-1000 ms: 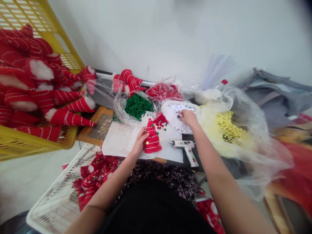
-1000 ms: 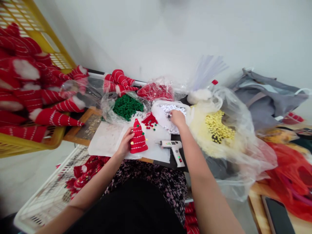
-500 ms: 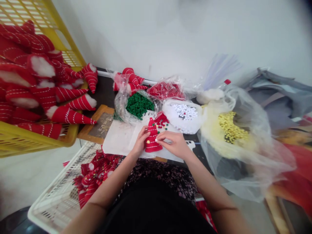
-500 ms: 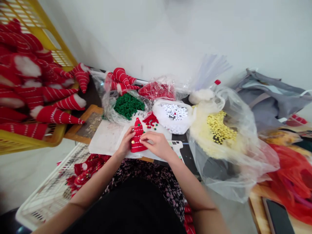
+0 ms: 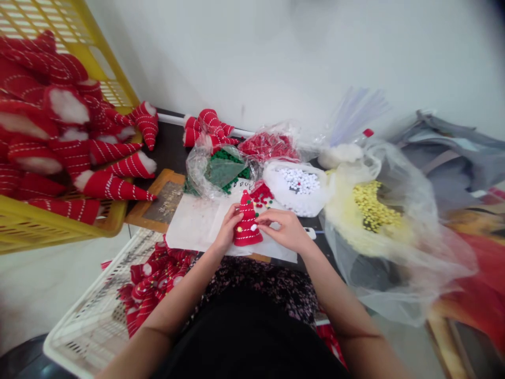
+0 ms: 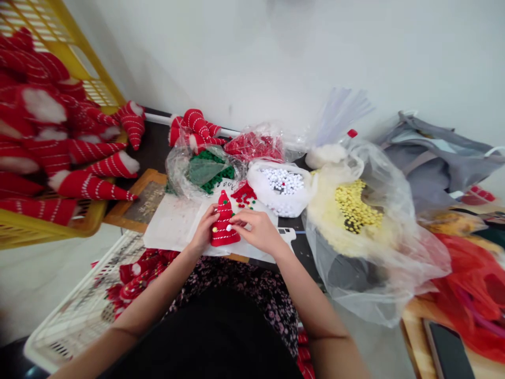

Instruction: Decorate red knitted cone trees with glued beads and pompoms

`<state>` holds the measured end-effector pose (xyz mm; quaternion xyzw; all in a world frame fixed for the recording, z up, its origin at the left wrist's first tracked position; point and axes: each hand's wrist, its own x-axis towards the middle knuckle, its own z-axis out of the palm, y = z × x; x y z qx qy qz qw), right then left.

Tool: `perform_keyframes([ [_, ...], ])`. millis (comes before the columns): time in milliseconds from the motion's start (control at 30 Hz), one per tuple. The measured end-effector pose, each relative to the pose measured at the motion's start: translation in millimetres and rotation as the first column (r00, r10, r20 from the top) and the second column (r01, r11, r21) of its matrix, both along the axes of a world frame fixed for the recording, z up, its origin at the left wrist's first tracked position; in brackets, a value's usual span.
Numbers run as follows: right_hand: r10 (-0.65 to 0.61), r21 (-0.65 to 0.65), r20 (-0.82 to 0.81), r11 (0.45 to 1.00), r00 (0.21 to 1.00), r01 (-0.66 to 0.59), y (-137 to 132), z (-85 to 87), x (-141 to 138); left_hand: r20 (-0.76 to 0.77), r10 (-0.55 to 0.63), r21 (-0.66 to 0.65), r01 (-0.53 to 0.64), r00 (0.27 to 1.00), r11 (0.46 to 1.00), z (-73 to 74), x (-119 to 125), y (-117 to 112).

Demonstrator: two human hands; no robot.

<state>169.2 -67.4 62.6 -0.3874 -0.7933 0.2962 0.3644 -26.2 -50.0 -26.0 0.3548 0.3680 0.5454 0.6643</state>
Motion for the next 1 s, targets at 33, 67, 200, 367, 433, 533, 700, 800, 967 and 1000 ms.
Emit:
perform_keyframes([
  [33,0.007,-0.003,-0.004,1.000,1.000,-0.007,0,-0.9,-1,-0.001,0.001,0.006,-0.001,1.000,1.000,-0.1,0,0],
  [67,0.017,0.000,-0.009,1.000,1.000,-0.017,0,-1.7,-2,-0.002,0.001,0.011,-0.001,1.000,1.000,-0.1,0,0],
  [200,0.044,0.050,0.014,0.998,0.999,-0.045,-1,-2.6,-7,0.004,-0.002,0.013,0.002,1.000,1.000,1.2,0,1],
  [367,-0.029,0.038,0.018,0.999,0.999,0.028,0,-2.0,-7,0.025,0.000,0.006,0.000,1.000,1.000,2.1,0,1],
  [433,-0.152,-0.008,-0.089,0.988,0.984,0.152,5,-3.9,0,0.040,-0.006,-0.021,0.007,0.999,1.000,1.7,0,0],
  [533,-0.336,-0.108,-0.102,0.939,0.936,0.325,21,-8.1,19,0.057,-0.021,-0.057,0.024,0.998,0.998,0.9,0,0],
  [700,-0.267,-0.096,0.617,0.908,0.740,0.408,48,-12.1,43,0.054,-0.016,-0.078,0.020,0.998,0.997,1.6,0,0],
  [800,-0.204,-0.079,0.716,0.926,0.668,0.369,59,-14.2,38,0.055,-0.009,-0.083,0.014,0.998,0.996,1.9,1,0],
  [967,-0.163,-0.075,0.683,0.954,0.712,0.291,76,-21.5,13,0.047,0.000,-0.082,0.004,0.999,0.997,1.9,0,0],
  [1000,-0.151,-0.082,0.679,0.957,0.718,0.278,79,-22.8,9,0.045,0.001,-0.077,0.002,0.999,0.997,1.9,0,0],
])
